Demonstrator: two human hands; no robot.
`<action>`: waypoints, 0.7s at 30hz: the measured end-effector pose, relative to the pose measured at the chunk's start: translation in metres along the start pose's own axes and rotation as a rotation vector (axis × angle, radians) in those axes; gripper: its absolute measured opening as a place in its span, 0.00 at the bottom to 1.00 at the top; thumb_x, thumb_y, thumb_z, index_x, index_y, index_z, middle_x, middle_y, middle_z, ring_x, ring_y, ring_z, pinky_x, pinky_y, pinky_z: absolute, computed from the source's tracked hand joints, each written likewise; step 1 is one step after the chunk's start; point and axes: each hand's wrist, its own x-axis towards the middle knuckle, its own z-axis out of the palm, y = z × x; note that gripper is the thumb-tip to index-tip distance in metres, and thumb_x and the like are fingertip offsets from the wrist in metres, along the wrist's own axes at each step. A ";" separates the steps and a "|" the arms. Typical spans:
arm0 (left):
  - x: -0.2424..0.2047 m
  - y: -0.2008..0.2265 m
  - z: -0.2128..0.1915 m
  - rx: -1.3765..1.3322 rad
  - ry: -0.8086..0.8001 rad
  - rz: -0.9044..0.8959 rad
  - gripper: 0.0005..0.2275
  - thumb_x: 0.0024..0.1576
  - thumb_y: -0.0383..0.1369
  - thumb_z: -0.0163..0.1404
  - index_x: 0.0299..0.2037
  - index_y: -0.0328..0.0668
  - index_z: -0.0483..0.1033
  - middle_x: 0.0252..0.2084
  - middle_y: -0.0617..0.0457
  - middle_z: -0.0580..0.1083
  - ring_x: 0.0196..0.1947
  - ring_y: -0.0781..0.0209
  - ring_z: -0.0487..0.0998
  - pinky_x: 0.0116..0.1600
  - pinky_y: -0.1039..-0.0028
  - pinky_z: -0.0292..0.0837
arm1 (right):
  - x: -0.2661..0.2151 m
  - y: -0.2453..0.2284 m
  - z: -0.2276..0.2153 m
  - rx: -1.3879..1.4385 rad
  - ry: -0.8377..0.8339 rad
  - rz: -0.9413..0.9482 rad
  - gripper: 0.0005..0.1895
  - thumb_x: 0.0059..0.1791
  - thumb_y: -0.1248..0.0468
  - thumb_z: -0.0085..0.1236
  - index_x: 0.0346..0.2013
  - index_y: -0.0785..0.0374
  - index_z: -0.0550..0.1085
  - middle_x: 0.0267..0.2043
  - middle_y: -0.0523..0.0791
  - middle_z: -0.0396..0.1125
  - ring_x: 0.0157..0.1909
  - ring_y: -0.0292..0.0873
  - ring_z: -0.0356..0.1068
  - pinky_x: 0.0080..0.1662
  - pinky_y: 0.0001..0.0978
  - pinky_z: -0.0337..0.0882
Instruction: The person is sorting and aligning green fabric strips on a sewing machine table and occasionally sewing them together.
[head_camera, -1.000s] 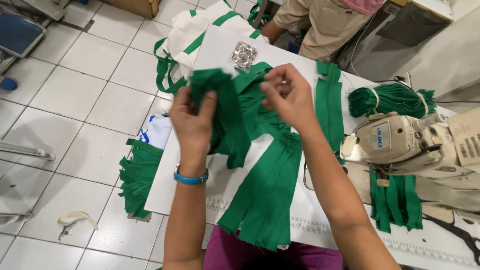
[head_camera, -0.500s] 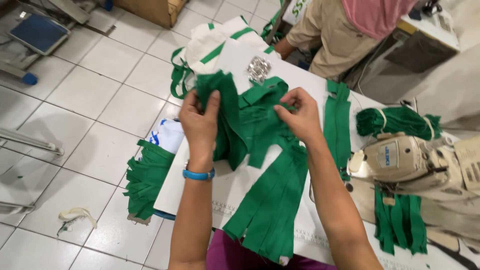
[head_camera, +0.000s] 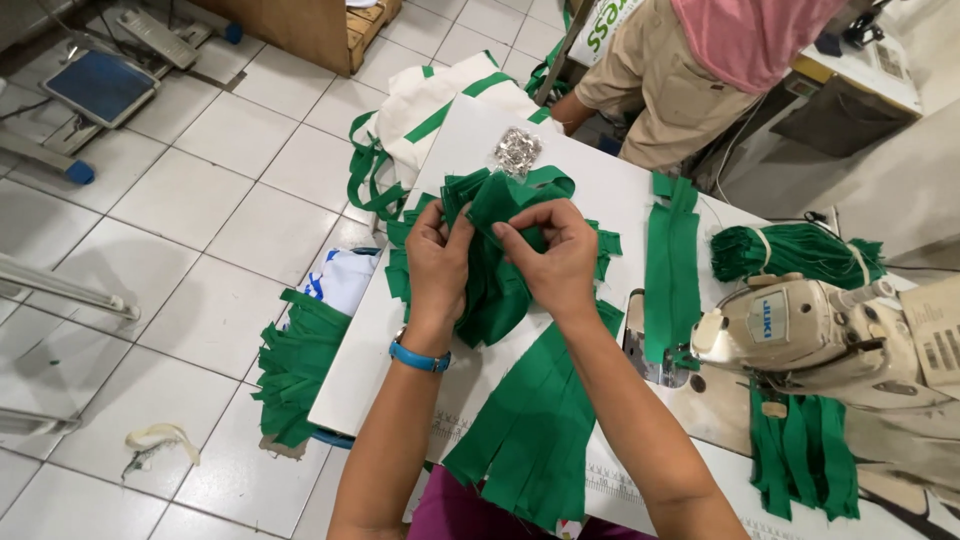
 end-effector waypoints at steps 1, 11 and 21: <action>0.000 0.000 0.002 -0.016 -0.025 -0.004 0.06 0.62 0.33 0.56 0.41 0.38 0.78 0.26 0.50 0.78 0.24 0.68 0.78 0.28 0.79 0.76 | 0.000 -0.002 0.001 -0.001 0.043 -0.026 0.11 0.44 0.69 0.74 0.31 0.70 0.77 0.28 0.47 0.67 0.24 0.41 0.76 0.27 0.26 0.76; 0.004 0.011 -0.018 0.273 0.016 0.128 0.06 0.59 0.34 0.60 0.41 0.44 0.78 0.27 0.59 0.76 0.28 0.74 0.75 0.31 0.81 0.72 | 0.009 0.023 -0.020 0.029 -0.095 0.068 0.14 0.45 0.63 0.75 0.34 0.67 0.77 0.22 0.46 0.67 0.22 0.32 0.69 0.24 0.22 0.66; 0.014 0.025 -0.074 0.485 0.548 0.774 0.11 0.63 0.26 0.61 0.54 0.40 0.76 0.30 0.54 0.74 0.21 0.73 0.68 0.27 0.85 0.62 | 0.025 0.123 -0.105 -1.176 -0.245 0.429 0.17 0.47 0.52 0.68 0.40 0.62 0.82 0.40 0.55 0.71 0.47 0.64 0.76 0.46 0.63 0.74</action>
